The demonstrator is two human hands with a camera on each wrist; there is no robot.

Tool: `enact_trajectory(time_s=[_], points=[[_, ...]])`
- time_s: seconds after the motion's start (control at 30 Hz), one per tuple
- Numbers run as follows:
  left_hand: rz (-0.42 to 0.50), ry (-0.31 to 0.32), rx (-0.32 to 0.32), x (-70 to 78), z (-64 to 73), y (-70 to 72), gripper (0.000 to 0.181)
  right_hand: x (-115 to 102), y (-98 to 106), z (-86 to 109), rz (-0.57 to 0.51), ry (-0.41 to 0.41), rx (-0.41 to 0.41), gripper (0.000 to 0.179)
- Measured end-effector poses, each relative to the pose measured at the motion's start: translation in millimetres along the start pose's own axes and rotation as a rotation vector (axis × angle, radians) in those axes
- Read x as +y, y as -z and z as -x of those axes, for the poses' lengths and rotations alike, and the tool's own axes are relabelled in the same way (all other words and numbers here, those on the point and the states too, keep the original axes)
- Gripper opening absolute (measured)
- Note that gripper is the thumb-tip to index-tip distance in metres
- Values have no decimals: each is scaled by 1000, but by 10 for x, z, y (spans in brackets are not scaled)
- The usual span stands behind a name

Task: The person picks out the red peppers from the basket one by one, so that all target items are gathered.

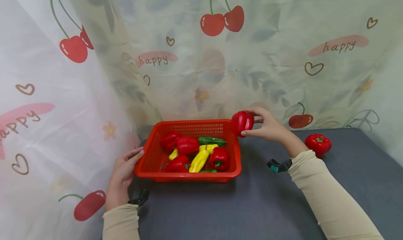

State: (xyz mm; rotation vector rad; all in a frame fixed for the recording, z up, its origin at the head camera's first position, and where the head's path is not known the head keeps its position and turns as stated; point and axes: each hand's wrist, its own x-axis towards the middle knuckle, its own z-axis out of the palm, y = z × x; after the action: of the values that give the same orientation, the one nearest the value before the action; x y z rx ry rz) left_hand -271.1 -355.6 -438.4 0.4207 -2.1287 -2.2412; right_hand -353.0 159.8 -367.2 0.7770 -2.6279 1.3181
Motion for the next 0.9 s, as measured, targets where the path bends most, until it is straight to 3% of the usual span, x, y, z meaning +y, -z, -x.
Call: enact_trajectory(time_s=[0.6,0.9], points=[[-1,11,4,-1,-13,-5,59,553,217,495,140,-104,47,83],[-4,15,-2,15,14,-12,57,820,260,702,144,-164,83,79]])
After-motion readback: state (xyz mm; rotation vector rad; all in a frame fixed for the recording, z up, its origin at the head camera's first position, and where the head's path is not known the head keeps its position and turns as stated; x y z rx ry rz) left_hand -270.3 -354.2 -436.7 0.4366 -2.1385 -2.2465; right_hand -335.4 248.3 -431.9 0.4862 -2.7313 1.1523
